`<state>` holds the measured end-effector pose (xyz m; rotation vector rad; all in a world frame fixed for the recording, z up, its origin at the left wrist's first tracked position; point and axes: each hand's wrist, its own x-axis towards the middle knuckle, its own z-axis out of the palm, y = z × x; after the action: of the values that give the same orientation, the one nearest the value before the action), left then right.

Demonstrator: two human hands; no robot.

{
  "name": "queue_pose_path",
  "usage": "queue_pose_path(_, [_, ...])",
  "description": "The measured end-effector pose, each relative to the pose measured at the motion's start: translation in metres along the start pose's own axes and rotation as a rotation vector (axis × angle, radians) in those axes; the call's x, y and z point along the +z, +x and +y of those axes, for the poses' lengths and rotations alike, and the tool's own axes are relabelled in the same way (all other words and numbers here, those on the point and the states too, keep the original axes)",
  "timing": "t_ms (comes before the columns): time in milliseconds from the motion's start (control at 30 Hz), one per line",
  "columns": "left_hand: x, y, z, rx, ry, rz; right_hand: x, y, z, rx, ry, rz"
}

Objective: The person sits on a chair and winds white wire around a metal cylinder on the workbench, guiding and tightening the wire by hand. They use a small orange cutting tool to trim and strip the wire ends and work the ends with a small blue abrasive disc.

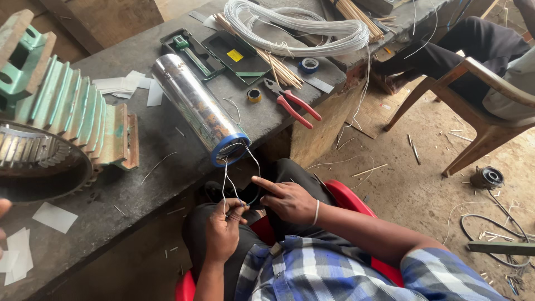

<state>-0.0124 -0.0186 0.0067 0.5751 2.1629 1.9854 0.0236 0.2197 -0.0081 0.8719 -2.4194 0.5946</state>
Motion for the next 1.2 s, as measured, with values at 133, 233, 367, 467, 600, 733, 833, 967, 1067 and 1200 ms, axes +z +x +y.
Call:
queue_pose_path(133, [0.020, 0.007, 0.004, -0.015, -0.204, -0.085, 0.030, 0.016, 0.015, 0.078, 0.096, -0.124])
queue_pose_path(233, [0.034, 0.014, 0.009, -0.084, -0.060, -0.103, 0.043, 0.038, 0.023, -0.042, 0.199, -0.073])
queue_pose_path(367, [0.023, 0.018, 0.012, -0.045, -0.079, -0.037, 0.027, 0.041, 0.026, 0.003, 0.110, -0.208])
queue_pose_path(467, [0.013, 0.017, 0.009, -0.047, -0.055, 0.015, 0.001, 0.024, 0.016, 0.229, 0.654, -0.062])
queue_pose_path(600, [0.022, 0.016, 0.001, -0.025, 0.048, 0.072, -0.014, 0.015, -0.003, 0.552, 1.680, 0.041])
queue_pose_path(733, [0.022, 0.017, -0.005, -0.116, -0.046, 0.102, -0.010, 0.021, -0.009, 0.499, 1.725, 0.147])
queue_pose_path(833, [-0.005, 0.023, -0.004, -0.132, -0.267, 0.157, -0.006, 0.024, -0.004, 0.546, 1.729, 0.214])
queue_pose_path(967, [-0.033, 0.027, 0.009, -0.103, -0.242, 0.348, -0.004, 0.026, 0.001, 0.525, 1.788, 0.291])
queue_pose_path(1067, [-0.020, 0.010, 0.031, 0.045, 0.283, 0.430, -0.005, 0.031, -0.002, 0.514, 1.757, 0.228])
queue_pose_path(1200, [0.031, -0.025, 0.058, 0.499, 0.343, 0.342, -0.012, 0.040, -0.010, 0.545, 1.736, 0.172])
